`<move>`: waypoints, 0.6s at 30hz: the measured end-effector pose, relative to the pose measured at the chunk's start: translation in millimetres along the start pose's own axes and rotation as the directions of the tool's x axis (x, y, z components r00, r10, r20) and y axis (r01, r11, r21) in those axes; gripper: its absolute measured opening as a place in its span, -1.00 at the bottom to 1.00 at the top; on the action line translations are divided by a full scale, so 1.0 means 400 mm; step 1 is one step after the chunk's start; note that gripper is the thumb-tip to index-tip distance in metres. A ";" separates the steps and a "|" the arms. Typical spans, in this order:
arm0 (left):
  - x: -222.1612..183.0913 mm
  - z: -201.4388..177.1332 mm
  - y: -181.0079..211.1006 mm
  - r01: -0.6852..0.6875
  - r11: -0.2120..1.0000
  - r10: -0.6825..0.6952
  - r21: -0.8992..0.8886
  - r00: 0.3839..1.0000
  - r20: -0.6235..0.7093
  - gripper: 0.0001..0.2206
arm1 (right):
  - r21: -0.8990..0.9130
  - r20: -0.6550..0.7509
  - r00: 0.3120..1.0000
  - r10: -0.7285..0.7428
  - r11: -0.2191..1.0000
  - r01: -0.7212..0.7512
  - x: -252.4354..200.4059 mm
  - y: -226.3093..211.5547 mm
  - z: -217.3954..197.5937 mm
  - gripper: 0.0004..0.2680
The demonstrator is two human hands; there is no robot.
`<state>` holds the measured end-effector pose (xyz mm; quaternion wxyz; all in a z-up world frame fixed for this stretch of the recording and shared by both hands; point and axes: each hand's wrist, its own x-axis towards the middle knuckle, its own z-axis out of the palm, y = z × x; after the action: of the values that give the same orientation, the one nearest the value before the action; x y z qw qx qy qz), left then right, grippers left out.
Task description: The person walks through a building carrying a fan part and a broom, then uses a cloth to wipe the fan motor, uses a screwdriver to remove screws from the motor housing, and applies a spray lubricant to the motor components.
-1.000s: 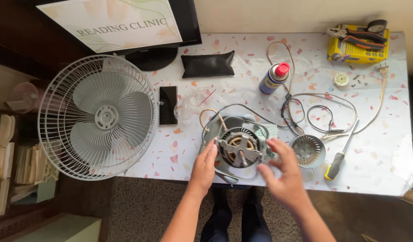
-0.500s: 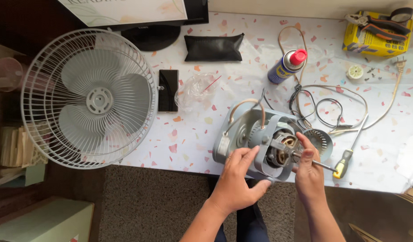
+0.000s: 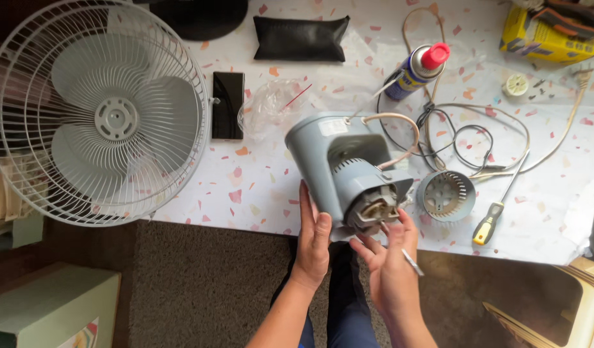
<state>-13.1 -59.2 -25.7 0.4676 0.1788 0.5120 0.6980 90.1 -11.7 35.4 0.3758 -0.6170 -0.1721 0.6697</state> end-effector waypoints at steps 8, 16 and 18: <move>0.012 -0.039 0.042 0.213 0.967 -0.167 0.143 0.946 -0.276 -0.41 | -0.621 0.329 0.943 -0.052 0.740 0.257 -0.023 0.006 -0.068 -0.30; 0.048 0.030 0.163 0.216 0.646 -0.108 0.732 0.975 -0.193 -0.01 | -0.895 0.426 0.857 -0.291 0.002 0.446 -0.064 -0.086 -0.100 -0.78; 0.065 0.053 0.193 0.224 0.575 -0.133 0.787 0.975 -0.181 0.02 | -0.905 0.424 0.862 -0.278 -0.104 0.412 -0.056 -0.109 -0.092 -0.77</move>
<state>-47.1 -29.1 45.3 0.3781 0.2818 0.8094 0.3499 137.1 -7.6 74.4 -0.0140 -0.5970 -0.7589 0.2597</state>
